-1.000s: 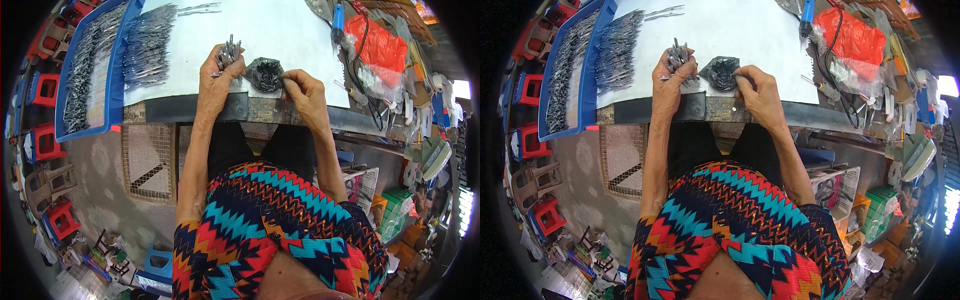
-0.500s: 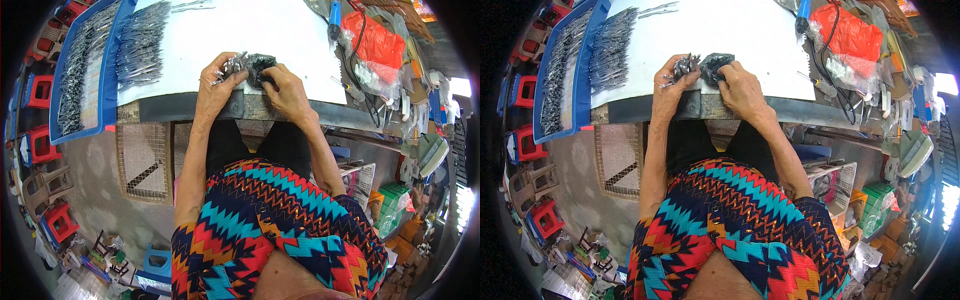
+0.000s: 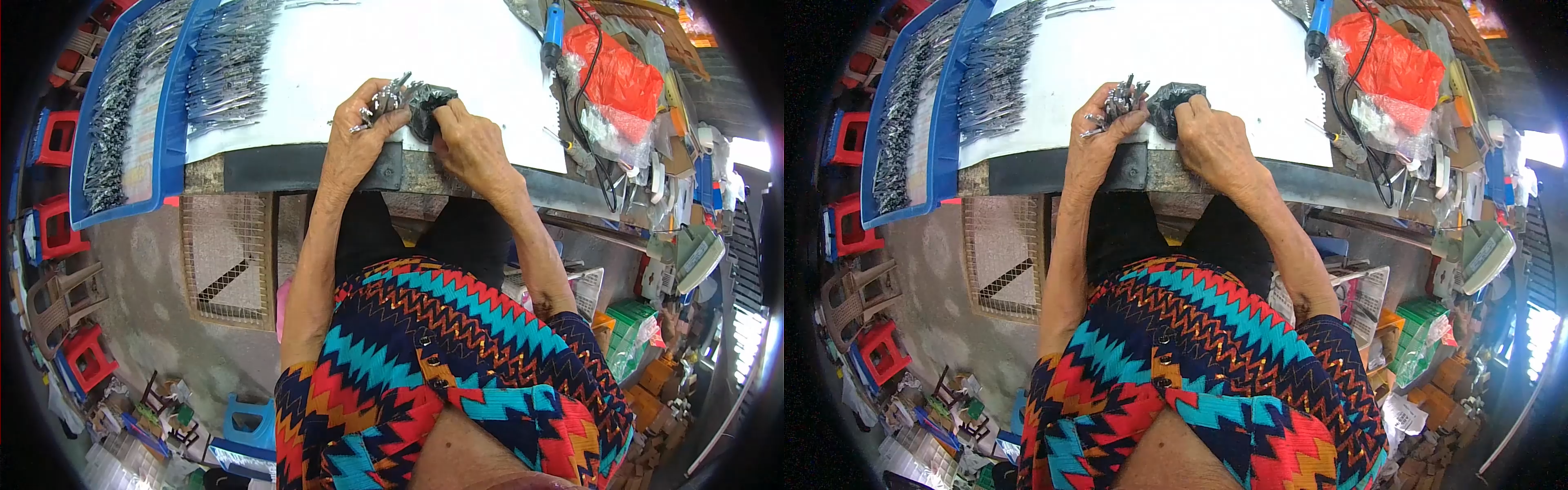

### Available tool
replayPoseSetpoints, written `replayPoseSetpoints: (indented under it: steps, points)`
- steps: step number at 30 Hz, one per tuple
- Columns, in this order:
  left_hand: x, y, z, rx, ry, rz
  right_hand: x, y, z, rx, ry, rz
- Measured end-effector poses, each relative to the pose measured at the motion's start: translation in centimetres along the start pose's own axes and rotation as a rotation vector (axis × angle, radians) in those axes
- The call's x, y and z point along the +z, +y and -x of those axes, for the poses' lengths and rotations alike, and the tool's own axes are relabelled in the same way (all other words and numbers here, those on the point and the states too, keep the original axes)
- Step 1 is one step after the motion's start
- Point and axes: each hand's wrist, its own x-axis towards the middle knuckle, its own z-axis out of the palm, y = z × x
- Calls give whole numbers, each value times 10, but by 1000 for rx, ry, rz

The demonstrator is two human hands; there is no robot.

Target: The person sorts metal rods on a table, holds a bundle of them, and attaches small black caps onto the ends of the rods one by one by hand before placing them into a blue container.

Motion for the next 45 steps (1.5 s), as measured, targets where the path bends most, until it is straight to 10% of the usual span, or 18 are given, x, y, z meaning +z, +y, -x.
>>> replayPoseSetpoints:
  steps: [30, 45]
  points:
    - [1, -1, -2, -41, 35, 99, -12, 11, -2, 703, 86, -1334]
    - [1, 2, -1, -13, 21, 52, -12, 17, -4, 558, 71, -1630]
